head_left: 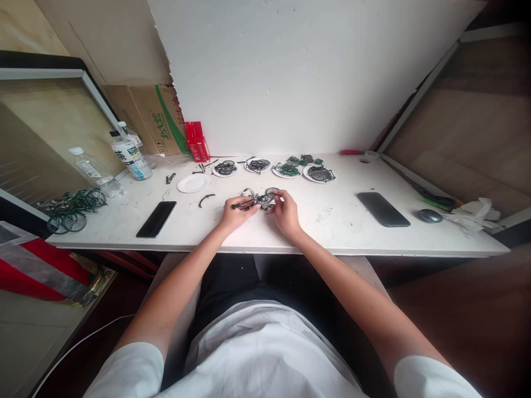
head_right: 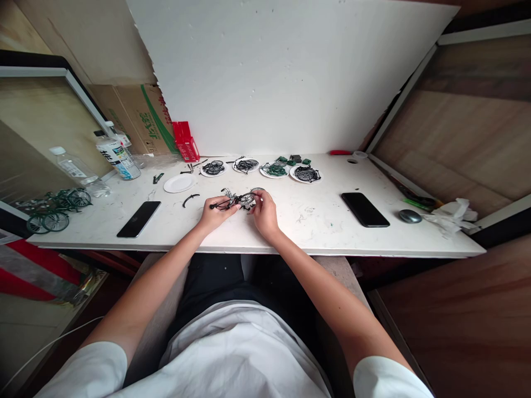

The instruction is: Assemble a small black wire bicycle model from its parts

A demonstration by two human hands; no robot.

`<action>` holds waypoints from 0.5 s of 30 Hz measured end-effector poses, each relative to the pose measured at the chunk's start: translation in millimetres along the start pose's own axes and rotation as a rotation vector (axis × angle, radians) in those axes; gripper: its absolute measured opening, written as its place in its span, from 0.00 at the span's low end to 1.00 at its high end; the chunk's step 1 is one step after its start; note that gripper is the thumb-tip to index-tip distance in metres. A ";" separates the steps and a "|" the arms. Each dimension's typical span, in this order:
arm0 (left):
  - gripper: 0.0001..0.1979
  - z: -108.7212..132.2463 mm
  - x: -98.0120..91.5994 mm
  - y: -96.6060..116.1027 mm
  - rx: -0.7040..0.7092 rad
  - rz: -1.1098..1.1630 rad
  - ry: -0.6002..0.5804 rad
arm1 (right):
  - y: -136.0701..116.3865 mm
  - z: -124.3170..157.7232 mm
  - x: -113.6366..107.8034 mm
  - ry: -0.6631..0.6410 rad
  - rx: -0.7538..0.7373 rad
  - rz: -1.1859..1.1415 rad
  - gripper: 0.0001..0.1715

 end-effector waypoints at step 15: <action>0.18 -1.6 0.7 1.7 0.028 -0.038 -0.023 | 1.6 0.0 1.9 -0.017 0.036 -0.004 0.23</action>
Point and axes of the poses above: each hand's wrist, its own z-axis away from the middle knuckle, its own x-axis out of the palm, y = z × x, the point moved 8 cm from there along -z, towards the middle knuckle, and after that the axes turned 11 degrees about -y, right-handed, at the moved point
